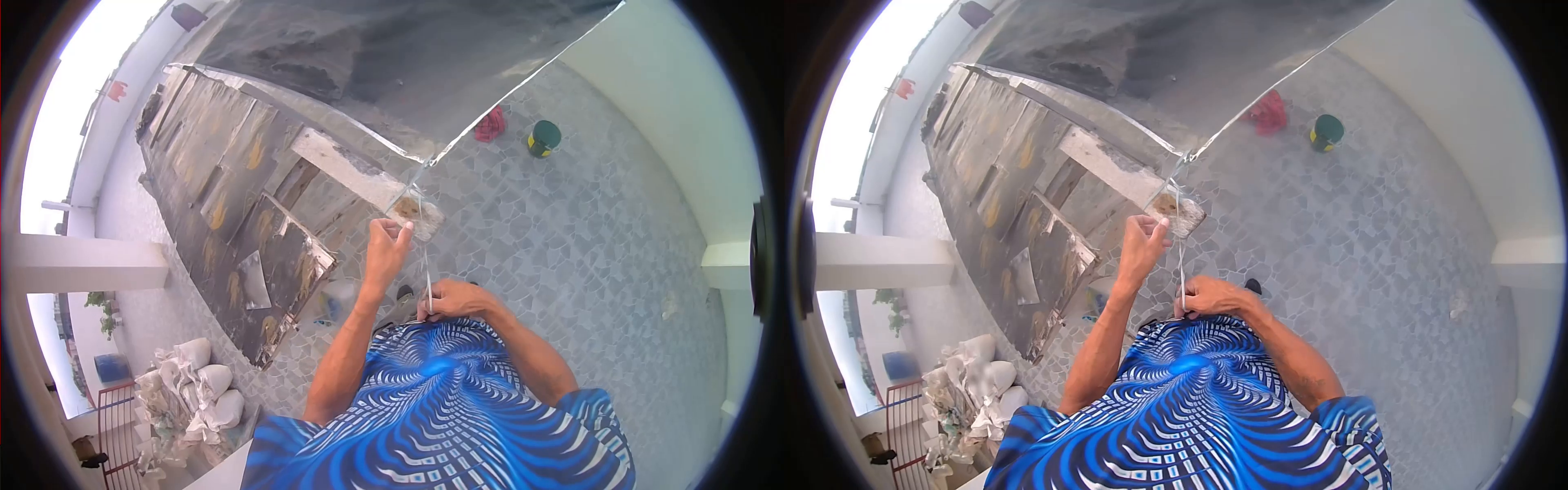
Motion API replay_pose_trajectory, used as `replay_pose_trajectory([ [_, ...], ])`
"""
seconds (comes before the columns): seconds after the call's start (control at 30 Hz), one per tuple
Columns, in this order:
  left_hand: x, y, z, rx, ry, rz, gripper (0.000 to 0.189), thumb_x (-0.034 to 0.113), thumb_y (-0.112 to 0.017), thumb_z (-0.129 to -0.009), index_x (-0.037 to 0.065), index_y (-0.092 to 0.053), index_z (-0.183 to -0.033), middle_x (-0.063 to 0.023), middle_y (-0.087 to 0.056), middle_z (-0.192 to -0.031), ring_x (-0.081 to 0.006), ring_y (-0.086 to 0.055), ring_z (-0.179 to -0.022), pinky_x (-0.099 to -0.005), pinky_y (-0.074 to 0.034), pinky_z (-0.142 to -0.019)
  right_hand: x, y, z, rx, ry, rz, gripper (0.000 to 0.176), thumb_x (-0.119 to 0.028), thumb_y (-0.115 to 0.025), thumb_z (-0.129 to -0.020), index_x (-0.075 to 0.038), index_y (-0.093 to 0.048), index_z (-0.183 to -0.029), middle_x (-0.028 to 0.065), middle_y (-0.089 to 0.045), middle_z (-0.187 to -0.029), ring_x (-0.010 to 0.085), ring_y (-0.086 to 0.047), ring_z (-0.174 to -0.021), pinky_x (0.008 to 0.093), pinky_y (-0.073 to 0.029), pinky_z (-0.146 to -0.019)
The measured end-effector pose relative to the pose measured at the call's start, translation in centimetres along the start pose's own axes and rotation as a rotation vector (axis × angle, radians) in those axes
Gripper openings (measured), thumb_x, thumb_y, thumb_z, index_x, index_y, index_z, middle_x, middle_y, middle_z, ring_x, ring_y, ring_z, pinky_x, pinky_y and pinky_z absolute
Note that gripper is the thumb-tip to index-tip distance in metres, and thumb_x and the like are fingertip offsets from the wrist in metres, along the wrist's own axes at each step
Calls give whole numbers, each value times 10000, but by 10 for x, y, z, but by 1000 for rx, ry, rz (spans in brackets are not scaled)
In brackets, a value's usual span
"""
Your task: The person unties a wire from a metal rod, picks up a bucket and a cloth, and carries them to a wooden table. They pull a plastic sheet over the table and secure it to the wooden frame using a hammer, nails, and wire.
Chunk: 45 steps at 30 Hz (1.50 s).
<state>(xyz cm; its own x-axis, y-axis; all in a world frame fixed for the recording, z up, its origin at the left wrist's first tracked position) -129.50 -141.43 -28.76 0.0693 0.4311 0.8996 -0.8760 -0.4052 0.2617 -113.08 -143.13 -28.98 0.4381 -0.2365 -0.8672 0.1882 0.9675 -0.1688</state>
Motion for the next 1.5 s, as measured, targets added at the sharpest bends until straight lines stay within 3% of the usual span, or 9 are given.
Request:
replay_pose_trajectory([
  [0.2, -49, 4, -11, -59, 230, 521, 685, 478, -576, -965, -39, -381, -1369, -229, -483, -1344, -277, -555, -1165, -446, -464, -943, 14, 116, 54, -141, 1050, -1198, 236, -228, -584, -993, -50, -640, -848, 194, -592, -1309, 311, -535, -1270, 445, -513, -947],
  [0.27, -56, -1, -26, -124, 182, 647, 709, 497, -569, -960, -6, -360, -1413, -191, -441, -1410, -291, -495, -1244, -470, -403, -1012, 11, 150, 52, 275, 1221, -1365, 192, -191, -586, -992, -30, -634, -899, 268, -430, -1470, 356, -333, -1436, 475, -437, -1078],
  [0.37, -60, -10, -28, -233, 134, 786, 698, 511, -541, -964, 52, -357, -1457, -125, -440, -1436, -273, -456, -1279, -468, -353, -1053, 60, 197, 21, 602, 1124, -1305, 162, -167, -622, -969, -7, -626, -949, 299, -350, -1513, 362, -212, -1487, 487, -350, -1159],
  [0.47, -55, -21, -31, -244, 118, 880, 598, 498, -505, -981, 90, -428, -1413, -83, -488, -1378, -217, -486, -1219, -426, -384, -1023, 173, 203, -47, 962, 379, -290, 299, -179, -624, -965, 86, -593, -1098, 265, -446, -1448, 335, -387, -1386, 449, -374, -1132],
  [0.67, -94, -23, -24, -126, 63, 718, 413, 468, -476, -1026, 74, -588, -1078, -6, -573, -855, -126, -540, -792, -331, -466, -798, 193, 41, -103, 480, 139, -339, 298, -152, -538, -994, 117, -606, -1104, 240, -604, -1216, 298, -575, -1193, 354, -473, -1028],
  [0.87, -73, 43, 25, 30, -31, 419, 354, 329, -574, -1015, 77, -582, -767, 54, -432, -590, -41, -382, -519, -233, -329, -475, 180, 44, -68, 252, 172, -1490, 242, -135, -502, -1002, 67, -629, -960, 271, -652, -1113, 348, -641, -1107, 406, -587, -873],
  [1.07, 24, 66, 83, -42, -150, 30, 362, 235, -601, -982, 55, -569, -670, 45, -452, -548, -41, -358, -516, -263, -299, -471, 201, 76, 14, 595, -392, -609, 370, -318, -544, -1002, 45, -610, -970, 236, -667, -1035, 291, -706, -877, 399, -612, -732],
  [1.33, 68, -5, 165, -748, -531, -352, 257, 191, -650, -910, 29, -582, -723, -129, -556, -594, -309, -532, -534, -412, -421, -529, -78, 44, 47, 585, 466, -1108, 492, -388, -426, -1027, 56, -531, -1211, 179, -656, -938, 273, -655, -744, 374, -559, -664],
  [1.5, 36, -9, 161, -760, -533, -704, 298, 314, -587, -926, 55, -622, -783, -177, -638, -704, -394, -632, -695, -510, -485, -647, -43, 47, 39, 761, 395, -1258, 519, -411, -483, -1025, 67, -519, -1226, -19, -436, -680, 107, -348, -526, 250, -295, -474],
])
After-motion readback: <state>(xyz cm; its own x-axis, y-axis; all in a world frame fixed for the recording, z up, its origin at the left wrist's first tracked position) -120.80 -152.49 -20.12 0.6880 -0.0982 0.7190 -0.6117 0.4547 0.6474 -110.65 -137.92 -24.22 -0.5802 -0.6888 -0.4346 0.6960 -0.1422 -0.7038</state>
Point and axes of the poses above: each hand's wrist, its own z-axis away from the middle knuckle, its own y-axis out of the back of the hand, x = y × z, the point moved 6 cm from there along -z, towards the middle knuckle
